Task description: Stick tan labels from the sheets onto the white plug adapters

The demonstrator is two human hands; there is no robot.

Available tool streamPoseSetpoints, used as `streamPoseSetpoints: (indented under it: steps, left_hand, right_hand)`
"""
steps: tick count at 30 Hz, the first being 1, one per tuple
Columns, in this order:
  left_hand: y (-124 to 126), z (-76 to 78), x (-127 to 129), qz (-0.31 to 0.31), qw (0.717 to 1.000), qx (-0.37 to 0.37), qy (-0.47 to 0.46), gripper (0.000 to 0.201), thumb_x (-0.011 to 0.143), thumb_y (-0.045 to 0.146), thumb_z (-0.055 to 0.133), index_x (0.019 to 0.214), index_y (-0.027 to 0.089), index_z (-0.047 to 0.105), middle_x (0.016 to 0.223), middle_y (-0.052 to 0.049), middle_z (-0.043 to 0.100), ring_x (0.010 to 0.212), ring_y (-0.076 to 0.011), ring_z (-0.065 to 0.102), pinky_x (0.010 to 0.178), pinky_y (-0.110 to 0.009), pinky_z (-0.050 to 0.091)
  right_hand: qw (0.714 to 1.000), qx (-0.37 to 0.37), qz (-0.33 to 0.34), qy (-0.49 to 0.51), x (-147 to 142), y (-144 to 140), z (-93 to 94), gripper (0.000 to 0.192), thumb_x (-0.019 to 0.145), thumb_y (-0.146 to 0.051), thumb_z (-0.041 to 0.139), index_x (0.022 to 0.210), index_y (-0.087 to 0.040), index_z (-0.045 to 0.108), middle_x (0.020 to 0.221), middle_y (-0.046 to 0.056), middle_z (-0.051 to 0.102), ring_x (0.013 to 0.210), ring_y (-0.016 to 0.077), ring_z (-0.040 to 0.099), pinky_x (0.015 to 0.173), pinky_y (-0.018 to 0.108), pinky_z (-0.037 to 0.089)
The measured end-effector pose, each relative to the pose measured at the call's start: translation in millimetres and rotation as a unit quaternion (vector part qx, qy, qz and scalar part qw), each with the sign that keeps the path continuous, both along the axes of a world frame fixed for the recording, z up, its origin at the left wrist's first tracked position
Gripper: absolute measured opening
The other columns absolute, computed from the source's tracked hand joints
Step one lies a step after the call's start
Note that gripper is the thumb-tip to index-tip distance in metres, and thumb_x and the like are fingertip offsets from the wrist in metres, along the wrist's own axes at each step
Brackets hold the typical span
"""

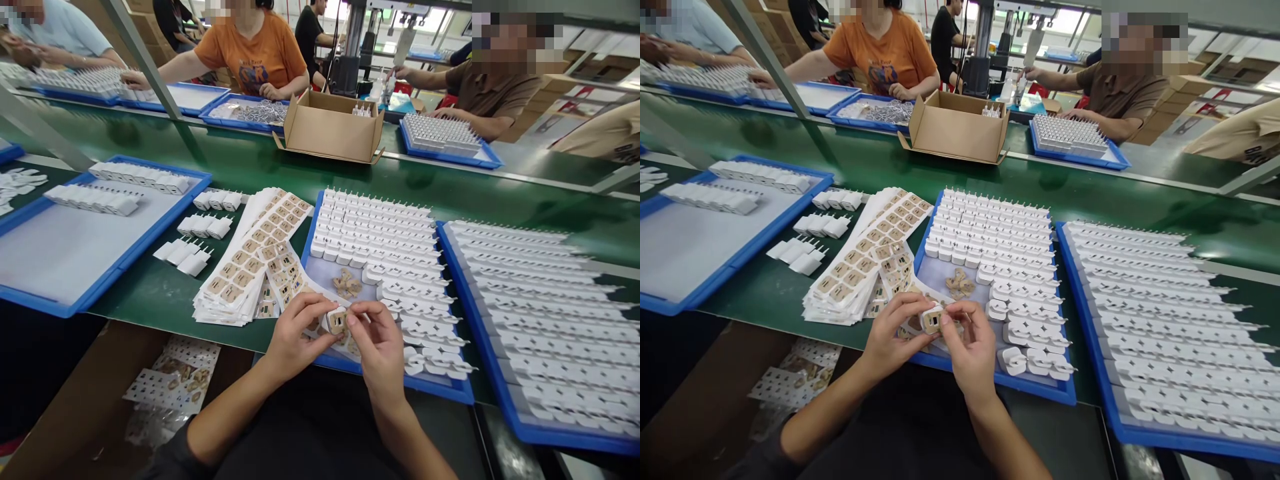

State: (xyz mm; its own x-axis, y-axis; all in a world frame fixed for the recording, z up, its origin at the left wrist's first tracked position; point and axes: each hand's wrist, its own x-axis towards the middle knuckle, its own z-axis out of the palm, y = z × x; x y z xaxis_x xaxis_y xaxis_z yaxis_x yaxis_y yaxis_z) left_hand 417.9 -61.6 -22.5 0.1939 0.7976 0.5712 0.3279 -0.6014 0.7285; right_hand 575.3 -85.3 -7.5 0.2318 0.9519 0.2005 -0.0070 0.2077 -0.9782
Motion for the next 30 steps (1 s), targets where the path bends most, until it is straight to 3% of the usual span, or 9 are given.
streamPoseSetpoints:
  steps: [17, 21, 23, 26, 30]
  left_hand:
    - [-0.1, 4.2, 1.1, 0.021, 0.998, 0.051, 0.016, 0.032, 0.088, 0.019, 0.074, 0.118, 0.022, 0.065, 0.104, -0.008, 0.067, 0.099, -0.0207, 0.068, 0.083, -0.031, 0.060]
    - [-0.2, 1.2, 3.3, 0.030, 0.997, 0.064, 0.013, 0.033, 0.087, 0.015, 0.072, 0.119, 0.022, 0.065, 0.104, -0.007, 0.067, 0.098, -0.0200, 0.068, 0.083, -0.031, 0.060]
    - [-0.5, -0.5, 4.5, 0.045, 0.997, 0.060, 0.001, 0.031, 0.087, 0.014, 0.071, 0.116, 0.022, 0.066, 0.102, -0.006, 0.066, 0.097, -0.0194, 0.068, 0.081, -0.030, 0.061]
    - [-0.7, -1.7, 5.6, 0.065, 0.996, 0.054, -0.023, 0.027, 0.086, 0.014, 0.072, 0.111, 0.020, 0.065, 0.102, -0.006, 0.065, 0.096, -0.0188, 0.068, 0.080, -0.029, 0.061]
    - [-0.3, -1.6, 7.0, 0.065, 0.994, 0.075, -0.039, 0.028, 0.084, 0.014, 0.075, 0.110, 0.019, 0.065, 0.101, -0.006, 0.066, 0.098, -0.0190, 0.068, 0.086, -0.031, 0.060]
  right_hand:
    - [0.992, 0.037, -0.036, -0.119, -6.2, -1.5, -3.3, 0.015, 0.092, -0.022, 0.071, 0.106, -0.026, 0.065, 0.090, -0.001, 0.066, 0.079, 0.0152, 0.066, 0.076, 0.030, 0.057]
    - [0.974, 0.069, -0.068, -0.205, -6.5, 0.2, -6.3, 0.023, 0.092, -0.021, 0.071, 0.113, -0.027, 0.065, 0.091, 0.000, 0.065, 0.082, 0.0175, 0.066, 0.080, 0.035, 0.057]
    - [0.964, 0.091, -0.083, -0.237, -5.8, 1.8, -6.5, 0.030, 0.090, -0.022, 0.073, 0.118, -0.026, 0.064, 0.102, 0.004, 0.064, 0.086, 0.0189, 0.065, 0.079, 0.036, 0.058]
    - [0.980, 0.062, -0.018, -0.188, -3.6, 3.4, -5.7, 0.038, 0.087, -0.027, 0.077, 0.122, -0.027, 0.063, 0.116, 0.007, 0.062, 0.094, 0.0204, 0.065, 0.074, 0.033, 0.059]
    - [0.996, 0.007, 0.083, -0.040, -2.0, 3.2, -9.5, 0.021, 0.090, -0.028, 0.073, 0.110, -0.028, 0.069, 0.112, 0.005, 0.064, 0.106, 0.0218, 0.065, 0.082, 0.032, 0.059]
